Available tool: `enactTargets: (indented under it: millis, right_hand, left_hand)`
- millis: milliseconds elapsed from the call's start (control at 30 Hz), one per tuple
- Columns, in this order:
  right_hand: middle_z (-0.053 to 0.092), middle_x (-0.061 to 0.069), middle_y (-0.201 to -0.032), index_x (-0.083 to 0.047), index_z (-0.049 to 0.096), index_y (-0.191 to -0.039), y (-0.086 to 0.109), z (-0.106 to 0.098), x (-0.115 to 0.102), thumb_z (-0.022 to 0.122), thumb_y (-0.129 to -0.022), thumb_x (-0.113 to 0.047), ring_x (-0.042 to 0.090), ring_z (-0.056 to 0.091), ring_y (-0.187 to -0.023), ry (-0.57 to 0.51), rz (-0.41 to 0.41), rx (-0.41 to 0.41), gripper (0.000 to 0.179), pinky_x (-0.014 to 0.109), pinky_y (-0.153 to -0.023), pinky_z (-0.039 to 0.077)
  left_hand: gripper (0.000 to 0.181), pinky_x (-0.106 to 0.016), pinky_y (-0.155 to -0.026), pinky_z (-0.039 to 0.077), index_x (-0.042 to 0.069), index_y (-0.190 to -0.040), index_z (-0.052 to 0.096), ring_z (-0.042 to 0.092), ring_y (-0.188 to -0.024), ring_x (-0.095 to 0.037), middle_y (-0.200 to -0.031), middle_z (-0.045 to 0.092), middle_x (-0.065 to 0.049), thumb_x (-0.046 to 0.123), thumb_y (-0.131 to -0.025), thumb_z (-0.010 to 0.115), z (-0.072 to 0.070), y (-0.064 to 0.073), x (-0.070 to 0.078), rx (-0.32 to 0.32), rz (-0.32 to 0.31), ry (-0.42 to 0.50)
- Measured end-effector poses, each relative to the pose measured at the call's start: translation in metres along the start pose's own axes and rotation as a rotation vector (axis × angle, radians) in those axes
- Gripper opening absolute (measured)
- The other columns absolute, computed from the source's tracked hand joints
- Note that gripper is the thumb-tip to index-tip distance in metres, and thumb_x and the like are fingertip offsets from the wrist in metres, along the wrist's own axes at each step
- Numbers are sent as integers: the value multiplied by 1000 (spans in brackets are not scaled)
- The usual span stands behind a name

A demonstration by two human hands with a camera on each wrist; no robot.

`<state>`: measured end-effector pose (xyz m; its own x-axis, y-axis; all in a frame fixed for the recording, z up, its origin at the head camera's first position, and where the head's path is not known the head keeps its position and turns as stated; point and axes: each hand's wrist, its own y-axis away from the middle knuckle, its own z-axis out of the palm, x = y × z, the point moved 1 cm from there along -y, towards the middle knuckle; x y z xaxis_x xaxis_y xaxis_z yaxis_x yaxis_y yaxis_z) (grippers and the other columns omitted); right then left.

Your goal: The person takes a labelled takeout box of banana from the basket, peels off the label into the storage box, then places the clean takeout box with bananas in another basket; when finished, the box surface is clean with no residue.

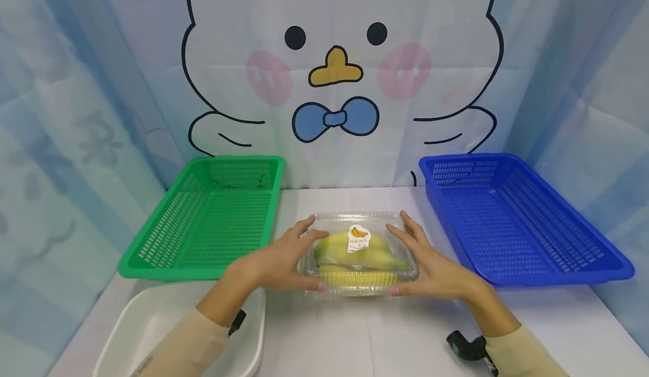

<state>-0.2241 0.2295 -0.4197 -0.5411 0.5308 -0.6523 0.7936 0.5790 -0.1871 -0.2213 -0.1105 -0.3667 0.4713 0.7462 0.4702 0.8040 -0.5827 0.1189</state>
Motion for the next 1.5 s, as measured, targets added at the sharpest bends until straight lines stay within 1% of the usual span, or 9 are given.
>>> enactTargets:
  millis: [100, 367, 500, 633, 800, 1000, 1133, 1333, 1500]
  right_hand:
    - [-14, 10, -172, -19, 23, -165, 0, 0, 1, 89, -79, -40, 50, 2, -155, 10, -8, 7, 110, 75, -113, 24]
    - [-11, 8, -172, -17, 27, -164, -1, -1, 0, 87, -81, -42, 49, 6, -155, 25, 3, 14, 105, 73, -114, 25]
    - [-10, 9, -173, -16, 27, -164, -1, -1, -2, 87, -80, -42, 51, 5, -155, 28, 26, 15, 106, 78, -109, 26]
    - [-9, 12, -173, -21, 26, -165, 0, -3, -5, 86, -81, -44, 57, 6, -152, 53, 40, 0, 106, 84, -101, 29]
    - [-7, 14, -172, -26, 25, -165, -4, -10, -13, 81, -88, -38, 57, 6, -152, 56, 0, 1, 96, 85, -99, 30]
    - [-3, 10, -173, -26, 28, -164, -14, -16, -24, 76, -93, -32, 50, 6, -154, 63, -48, 24, 86, 83, -105, 25]
    - [7, 11, -172, -24, 37, -160, -22, -17, -29, 75, -95, -28, 46, 12, -154, 55, -81, 63, 75, 80, -107, 27]
    - [36, 11, -162, -18, 54, -148, -34, -19, -36, 80, -91, -20, 39, 33, -148, 85, -171, 163, 63, 70, -110, 34]
    - [46, 8, -156, -17, 59, -143, -43, -15, -40, 83, -88, -22, 33, 41, -145, 76, -213, 171, 60, 64, -111, 39]
  left_hand:
    - [94, -58, -117, 36, 25, -158, 37, 20, -157, -33, -174, 5, -7, 62, -83, 79, -1, 1, -2, 10, -3, -11]
    - [96, -57, -117, 35, 25, -159, 37, 21, -157, -30, -173, 11, -4, 68, -82, 76, -5, 0, -2, 19, -23, -68]
    - [97, -58, -117, 35, 25, -159, 38, 21, -157, -30, -173, 13, -5, 69, -81, 76, -6, 0, -1, 11, -28, -76]
    - [99, -56, -118, 35, 25, -159, 37, 21, -157, -30, -173, 14, -5, 69, -80, 77, -4, -1, -2, 6, -26, -81]
    - [100, -55, -118, 35, 23, -159, 37, 23, -156, -31, -172, 15, -7, 68, -80, 78, -5, -2, -2, 14, -12, -89]
    - [99, -56, -118, 35, 24, -159, 37, 23, -156, -33, -172, 15, -8, 68, -81, 77, -6, -1, -2, 14, -20, -101]
    - [98, -58, -117, 35, 24, -159, 37, 24, -155, -35, -172, 15, -8, 68, -81, 76, -6, 1, -1, 18, -21, -109]
    - [97, -58, -118, 34, 24, -159, 38, 26, -154, -36, -172, 16, -9, 69, -81, 75, -7, 0, 0, 28, -3, -116]
    - [98, -57, -117, 35, 24, -159, 38, 27, -154, -35, -172, 17, -8, 70, -81, 75, -6, -2, 0, 24, -17, -132]
